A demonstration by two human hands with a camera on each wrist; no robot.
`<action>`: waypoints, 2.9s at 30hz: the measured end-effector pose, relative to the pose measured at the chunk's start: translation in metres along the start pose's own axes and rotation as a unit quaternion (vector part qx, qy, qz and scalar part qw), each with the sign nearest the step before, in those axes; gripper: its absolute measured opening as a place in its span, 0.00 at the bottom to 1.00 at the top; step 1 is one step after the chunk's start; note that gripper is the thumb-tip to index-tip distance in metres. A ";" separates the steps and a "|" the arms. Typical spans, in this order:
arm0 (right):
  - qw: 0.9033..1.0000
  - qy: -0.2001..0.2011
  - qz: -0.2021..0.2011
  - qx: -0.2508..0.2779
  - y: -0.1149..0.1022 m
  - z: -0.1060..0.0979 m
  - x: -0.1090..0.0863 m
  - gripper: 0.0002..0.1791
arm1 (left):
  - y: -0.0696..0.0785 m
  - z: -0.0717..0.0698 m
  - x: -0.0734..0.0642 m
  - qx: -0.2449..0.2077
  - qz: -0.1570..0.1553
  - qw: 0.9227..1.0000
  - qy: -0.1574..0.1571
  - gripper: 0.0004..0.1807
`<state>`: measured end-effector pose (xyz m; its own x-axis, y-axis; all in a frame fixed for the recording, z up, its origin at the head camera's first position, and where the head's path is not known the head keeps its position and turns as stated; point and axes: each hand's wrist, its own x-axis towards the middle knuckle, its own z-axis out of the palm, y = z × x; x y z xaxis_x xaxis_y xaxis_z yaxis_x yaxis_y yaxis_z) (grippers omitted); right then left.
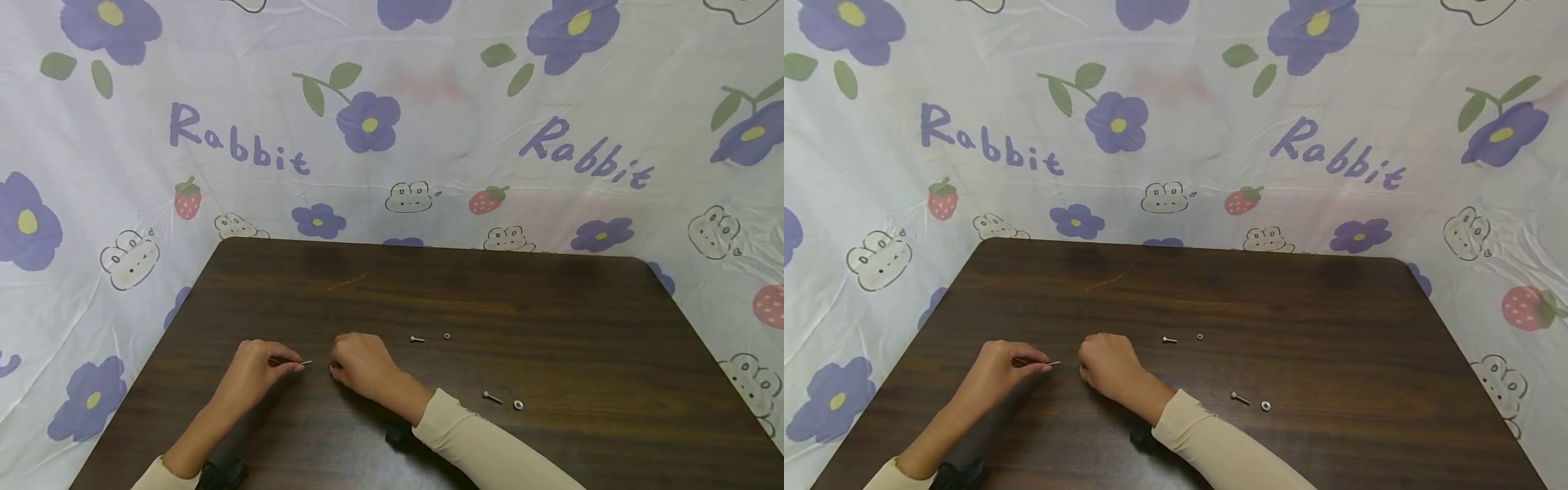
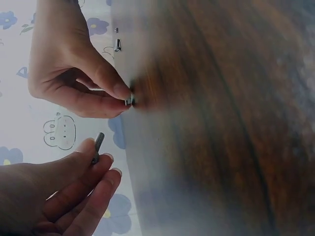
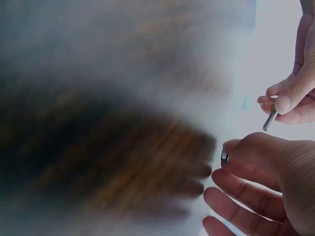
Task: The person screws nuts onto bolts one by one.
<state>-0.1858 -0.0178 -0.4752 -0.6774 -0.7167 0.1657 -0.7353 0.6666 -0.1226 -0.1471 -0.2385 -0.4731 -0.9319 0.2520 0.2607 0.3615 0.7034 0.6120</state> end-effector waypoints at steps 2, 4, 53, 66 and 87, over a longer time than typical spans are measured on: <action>1.000 0.004 0.000 0.012 0.001 -0.001 0.000 0.04 | 0.001 0.000 0.000 -0.001 -0.001 1.000 0.000 0.03; 0.999 0.008 0.001 0.032 0.001 -0.002 0.000 0.04 | 0.001 -0.001 0.000 0.000 -0.001 1.000 0.000 0.03; 0.949 0.278 -0.043 0.145 0.056 -0.118 -0.099 0.12 | 0.115 0.027 0.055 -0.221 0.137 0.963 0.071 0.04; 0.948 0.283 -0.030 0.144 0.054 -0.129 -0.109 0.12 | 0.142 0.036 0.060 -0.250 0.137 0.956 0.074 0.04; 0.902 0.362 -0.048 0.231 0.057 -0.126 -0.108 0.13 | 0.153 0.039 0.063 -0.331 0.121 0.931 0.096 0.03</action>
<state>-0.1522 0.1234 -0.3768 -0.5408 -0.3332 0.7724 -0.8339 0.3325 -0.4405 -0.1511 -0.0891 -0.3918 -0.8217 0.1810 0.5404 0.5579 0.0622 0.8276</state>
